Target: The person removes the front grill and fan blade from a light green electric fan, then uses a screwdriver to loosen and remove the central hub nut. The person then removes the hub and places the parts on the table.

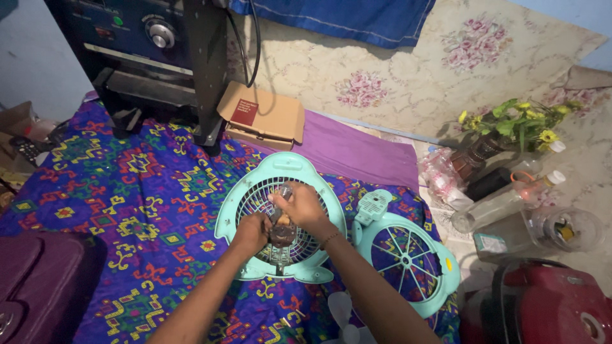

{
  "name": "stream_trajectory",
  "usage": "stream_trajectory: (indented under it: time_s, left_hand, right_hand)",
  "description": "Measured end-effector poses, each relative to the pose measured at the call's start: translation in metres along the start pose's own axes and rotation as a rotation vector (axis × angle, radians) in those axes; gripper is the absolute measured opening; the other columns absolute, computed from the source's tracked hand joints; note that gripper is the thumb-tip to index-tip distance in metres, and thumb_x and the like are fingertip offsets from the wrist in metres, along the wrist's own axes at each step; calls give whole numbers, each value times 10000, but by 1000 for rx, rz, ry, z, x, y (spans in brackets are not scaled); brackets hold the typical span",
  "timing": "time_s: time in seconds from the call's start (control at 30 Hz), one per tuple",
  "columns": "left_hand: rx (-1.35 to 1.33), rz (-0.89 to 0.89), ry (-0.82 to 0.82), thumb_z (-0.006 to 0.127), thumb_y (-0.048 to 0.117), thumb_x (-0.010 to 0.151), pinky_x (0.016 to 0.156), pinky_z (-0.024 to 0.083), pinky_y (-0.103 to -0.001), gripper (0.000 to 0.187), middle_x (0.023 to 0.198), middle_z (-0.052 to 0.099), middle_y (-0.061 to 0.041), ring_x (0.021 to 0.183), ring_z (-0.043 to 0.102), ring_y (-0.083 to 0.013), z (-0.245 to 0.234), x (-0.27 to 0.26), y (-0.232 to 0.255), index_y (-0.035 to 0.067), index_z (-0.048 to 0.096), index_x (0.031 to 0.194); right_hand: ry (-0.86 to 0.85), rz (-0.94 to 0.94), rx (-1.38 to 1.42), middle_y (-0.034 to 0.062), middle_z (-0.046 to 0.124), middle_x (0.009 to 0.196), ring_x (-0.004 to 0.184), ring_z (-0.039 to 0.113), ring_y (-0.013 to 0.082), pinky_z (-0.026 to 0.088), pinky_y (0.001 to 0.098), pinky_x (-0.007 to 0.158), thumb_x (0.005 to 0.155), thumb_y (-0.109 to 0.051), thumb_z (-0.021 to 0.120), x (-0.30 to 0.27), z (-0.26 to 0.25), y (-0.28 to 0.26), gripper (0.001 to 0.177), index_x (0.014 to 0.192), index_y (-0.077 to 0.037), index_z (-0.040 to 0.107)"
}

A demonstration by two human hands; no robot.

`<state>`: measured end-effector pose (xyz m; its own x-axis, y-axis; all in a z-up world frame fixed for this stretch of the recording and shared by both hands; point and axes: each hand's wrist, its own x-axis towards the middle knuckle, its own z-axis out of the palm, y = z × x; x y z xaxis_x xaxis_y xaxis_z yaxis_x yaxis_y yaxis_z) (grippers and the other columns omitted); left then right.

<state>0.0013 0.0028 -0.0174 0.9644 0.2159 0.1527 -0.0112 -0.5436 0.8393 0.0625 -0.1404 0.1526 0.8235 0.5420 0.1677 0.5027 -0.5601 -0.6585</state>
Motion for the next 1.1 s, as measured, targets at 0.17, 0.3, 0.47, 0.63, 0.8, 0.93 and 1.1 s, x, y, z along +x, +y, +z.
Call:
stream_trajectory:
  time_s: [0.17, 0.3, 0.47, 0.63, 0.8, 0.93, 1.1]
  left_hand:
    - [20, -30, -32, 713, -97, 696, 680, 567, -385, 167, 779, 732, -156, 730, 736, -296, 4, 1, -5, 39, 692, 792]
    - [4, 2, 0, 713, -80, 706, 663, 566, -388, 149, 778, 732, -143, 714, 730, -286, 9, 2, -13, 42, 685, 789]
    - [52, 34, 10, 782, -2, 713, 680, 563, -388, 160, 798, 706, -158, 739, 706, -307, -1, 4, -3, 41, 691, 837]
    - [-197, 153, 95, 826, 20, 654, 642, 533, -373, 240, 831, 668, -137, 718, 684, -284, -30, -4, 29, 8, 676, 841]
    - [-218, 198, 140, 647, -45, 805, 711, 560, -368, 136, 885, 719, -157, 799, 729, -293, -46, -16, 52, -9, 704, 923]
    - [-310, 225, 98, 648, -28, 829, 758, 566, -367, 229, 949, 748, -170, 874, 759, -301, -52, -13, 59, -10, 712, 1048]
    - [-162, 286, 53, 679, -29, 822, 739, 559, -378, 100, 927, 729, -178, 818, 737, -313, -56, -5, 65, -22, 703, 918]
  right_hand:
    - [-83, -21, 88, 150, 702, 697, 620, 679, 241, 548, 390, 630, 855, -366, 769, 1, -7, -4, 371, 892, 0, 718]
    - [-179, -36, 38, 188, 688, 773, 656, 700, 303, 556, 425, 662, 841, -300, 796, 1, -2, -14, 357, 881, 32, 670]
    - [-164, -351, -146, 277, 685, 934, 885, 667, 442, 537, 474, 804, 801, -244, 825, -2, 5, -22, 375, 970, 52, 668]
    - [-158, -287, -176, 264, 677, 954, 936, 674, 427, 538, 476, 842, 809, -206, 803, -5, 8, -35, 318, 954, 41, 664]
    - [-264, -276, -168, 234, 645, 917, 895, 671, 404, 527, 472, 823, 785, -167, 813, -6, -4, -49, 308, 907, 46, 628]
    - [-300, -438, -37, 194, 672, 895, 893, 673, 404, 530, 459, 772, 734, -104, 778, -7, -23, -50, 251, 915, 5, 643]
    - [-183, -353, -70, 195, 672, 866, 839, 673, 400, 529, 454, 751, 830, -96, 762, -12, -20, -53, 169, 908, -4, 644]
